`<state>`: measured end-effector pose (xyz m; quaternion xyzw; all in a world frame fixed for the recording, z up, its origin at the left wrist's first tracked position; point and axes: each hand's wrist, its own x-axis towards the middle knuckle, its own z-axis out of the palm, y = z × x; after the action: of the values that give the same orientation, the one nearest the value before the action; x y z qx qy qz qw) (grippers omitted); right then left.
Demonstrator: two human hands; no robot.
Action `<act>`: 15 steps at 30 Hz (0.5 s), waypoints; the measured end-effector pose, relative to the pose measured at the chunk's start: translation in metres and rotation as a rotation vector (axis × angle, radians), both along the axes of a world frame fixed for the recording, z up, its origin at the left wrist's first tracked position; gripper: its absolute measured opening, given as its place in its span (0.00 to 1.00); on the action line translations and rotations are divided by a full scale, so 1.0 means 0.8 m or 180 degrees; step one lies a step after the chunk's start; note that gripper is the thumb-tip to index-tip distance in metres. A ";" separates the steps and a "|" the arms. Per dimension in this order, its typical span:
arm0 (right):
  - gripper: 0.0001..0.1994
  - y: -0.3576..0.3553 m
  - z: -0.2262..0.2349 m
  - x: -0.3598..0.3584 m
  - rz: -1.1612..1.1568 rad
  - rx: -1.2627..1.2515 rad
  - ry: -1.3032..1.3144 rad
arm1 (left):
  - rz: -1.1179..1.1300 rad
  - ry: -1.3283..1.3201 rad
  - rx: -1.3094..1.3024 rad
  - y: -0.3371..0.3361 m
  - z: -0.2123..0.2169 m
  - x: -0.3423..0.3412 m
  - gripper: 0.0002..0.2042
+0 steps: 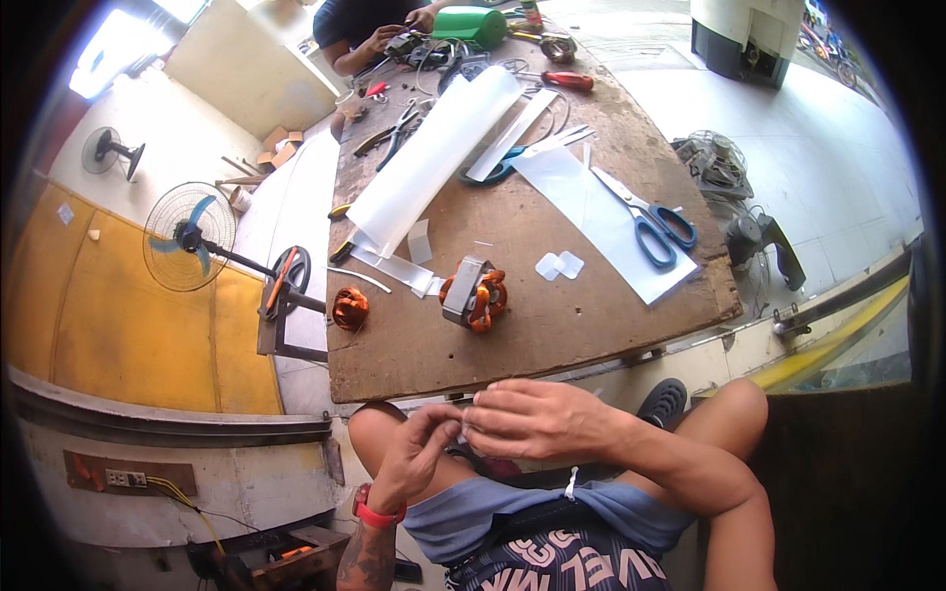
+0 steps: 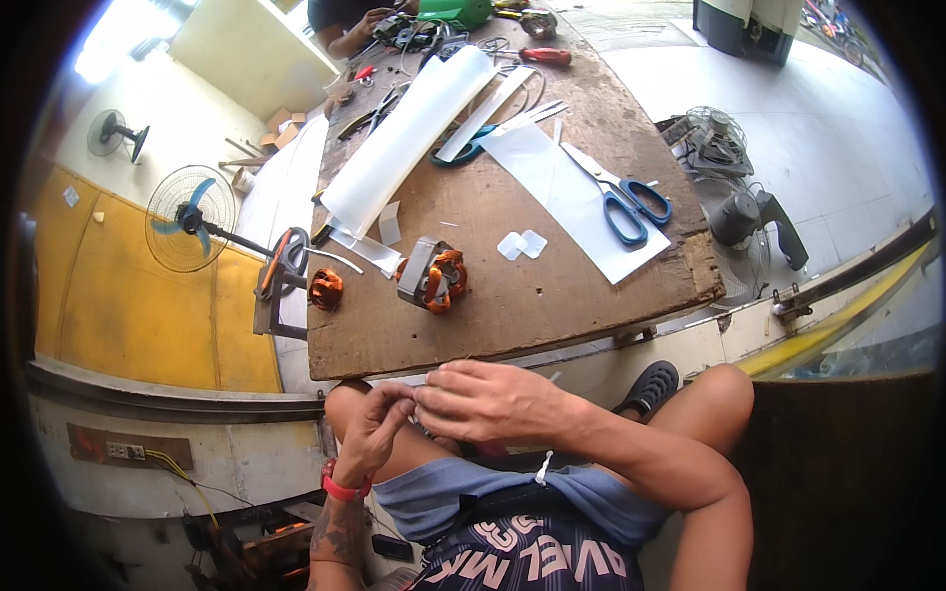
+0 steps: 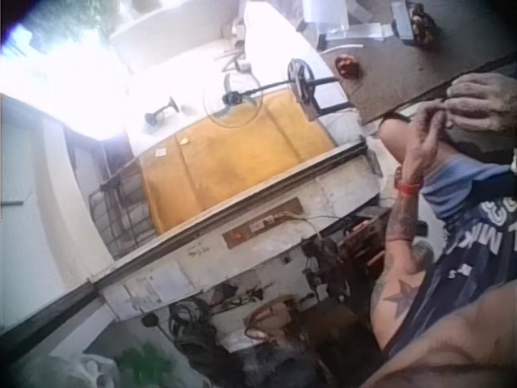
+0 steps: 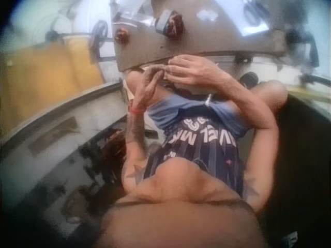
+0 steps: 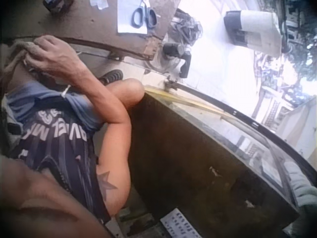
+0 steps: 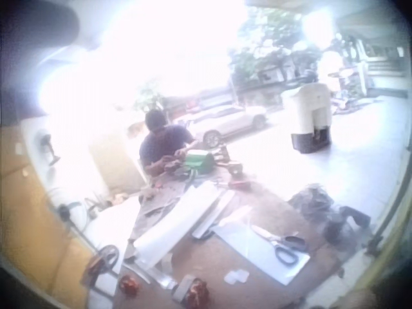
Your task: The person assembles a small electric motor by hand, inserting copper wire coils into a metal stator and securing them with white tape. The person handles the stator and coils directly, rotating the assembly to fit and tape each coil in place.
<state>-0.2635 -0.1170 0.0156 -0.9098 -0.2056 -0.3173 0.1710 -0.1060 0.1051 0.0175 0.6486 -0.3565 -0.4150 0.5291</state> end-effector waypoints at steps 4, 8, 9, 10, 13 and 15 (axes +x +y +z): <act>0.17 0.006 -0.008 -0.005 0.0013 0.0576 0.0118 | 0.0532 0.1125 0.0040 -0.007 0.003 -0.025 0.11; 0.14 0.011 -0.003 -0.009 -0.0238 0.2446 0.1023 | 0.0495 0.0262 -0.0769 -0.023 -0.006 -0.052 0.12; 0.14 0.013 -0.002 -0.010 -0.0204 0.2749 0.0959 | 0.0693 0.0241 -0.0706 -0.027 -0.007 -0.057 0.13; 0.14 0.015 -0.001 -0.012 -0.0177 0.3068 0.0978 | 0.0804 0.0214 -0.0711 -0.031 -0.007 -0.061 0.13; 0.14 0.013 -0.001 -0.010 -0.0118 0.3576 0.1054 | 0.1095 0.0006 -0.0740 -0.042 -0.005 -0.071 0.15; 0.14 0.010 -0.001 -0.008 -0.0154 0.3657 0.1040 | 0.1208 -0.0190 -0.0784 -0.049 -0.002 -0.075 0.16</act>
<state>-0.2701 -0.1088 0.0145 -0.7131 0.0487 -0.2374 0.6578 -0.1660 0.0662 0.0162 0.6465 -0.2915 -0.2420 0.6622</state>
